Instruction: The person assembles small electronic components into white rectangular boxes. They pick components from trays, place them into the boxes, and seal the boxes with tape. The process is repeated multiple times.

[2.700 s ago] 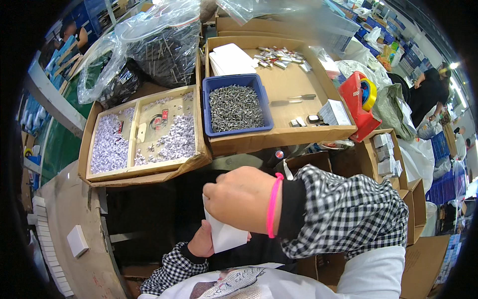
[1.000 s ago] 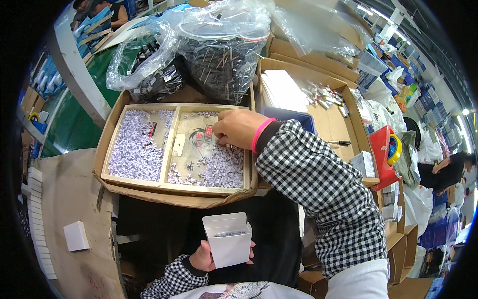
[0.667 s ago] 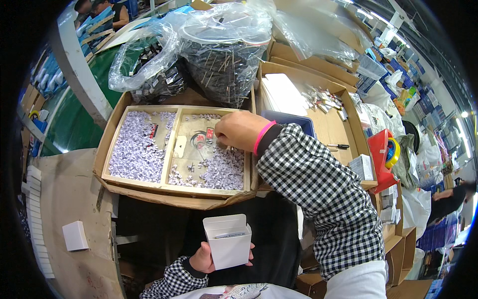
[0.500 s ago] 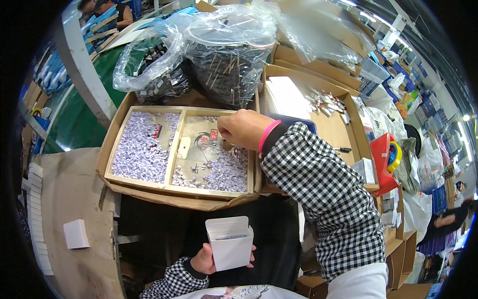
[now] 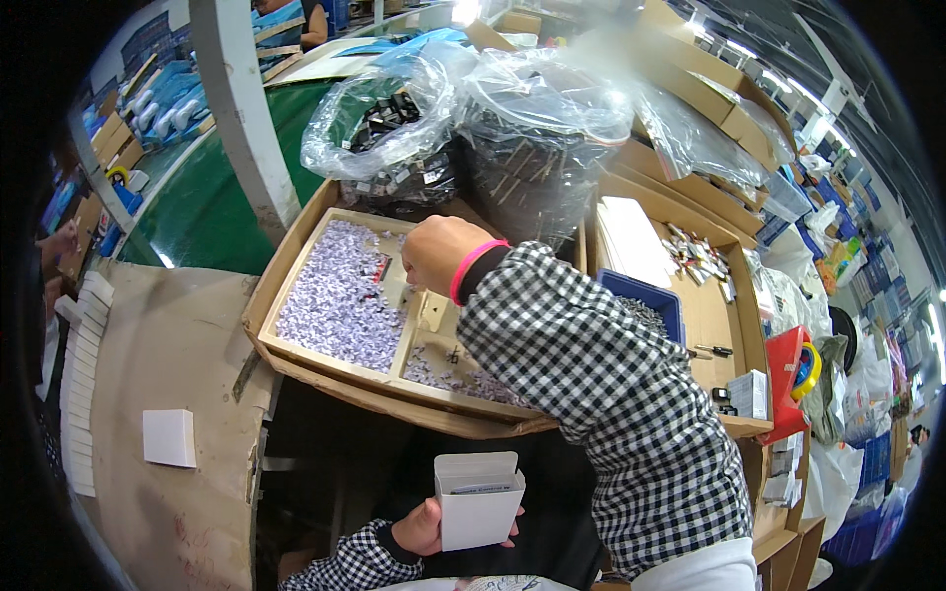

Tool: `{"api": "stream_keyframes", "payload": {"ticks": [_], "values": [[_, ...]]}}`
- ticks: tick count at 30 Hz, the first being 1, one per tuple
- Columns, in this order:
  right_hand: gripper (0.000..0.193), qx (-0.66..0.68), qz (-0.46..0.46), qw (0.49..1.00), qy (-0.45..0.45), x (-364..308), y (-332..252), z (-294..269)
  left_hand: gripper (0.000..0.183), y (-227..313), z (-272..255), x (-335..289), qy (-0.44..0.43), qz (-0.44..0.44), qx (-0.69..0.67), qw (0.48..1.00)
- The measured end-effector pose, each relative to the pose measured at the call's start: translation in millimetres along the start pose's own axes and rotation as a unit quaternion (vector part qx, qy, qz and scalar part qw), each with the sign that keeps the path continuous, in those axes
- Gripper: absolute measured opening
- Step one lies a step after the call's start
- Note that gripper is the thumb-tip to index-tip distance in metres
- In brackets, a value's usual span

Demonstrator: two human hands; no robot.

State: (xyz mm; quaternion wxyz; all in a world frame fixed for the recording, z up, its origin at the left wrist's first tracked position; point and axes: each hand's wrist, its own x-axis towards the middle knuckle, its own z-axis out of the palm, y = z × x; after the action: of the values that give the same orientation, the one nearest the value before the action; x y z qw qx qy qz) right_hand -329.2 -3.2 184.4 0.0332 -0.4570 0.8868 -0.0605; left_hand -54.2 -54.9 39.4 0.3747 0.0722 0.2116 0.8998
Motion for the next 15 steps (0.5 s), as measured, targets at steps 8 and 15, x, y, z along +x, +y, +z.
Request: {"api": "stream_keyframes", "payload": {"ticks": [8, 15], "values": [[0.014, -0.128, 0.035, 0.987, -0.088, 21, -28, -3, 0.112, 6, -4, -11, 0.010, 0.028, -0.003, 1.000], [0.016, 0.002, -0.053, 0.998, 0.030, 8, -19, -11, 0.104, 19, 4, -13, 0.002, 0.067, 0.008, 0.998]]}}
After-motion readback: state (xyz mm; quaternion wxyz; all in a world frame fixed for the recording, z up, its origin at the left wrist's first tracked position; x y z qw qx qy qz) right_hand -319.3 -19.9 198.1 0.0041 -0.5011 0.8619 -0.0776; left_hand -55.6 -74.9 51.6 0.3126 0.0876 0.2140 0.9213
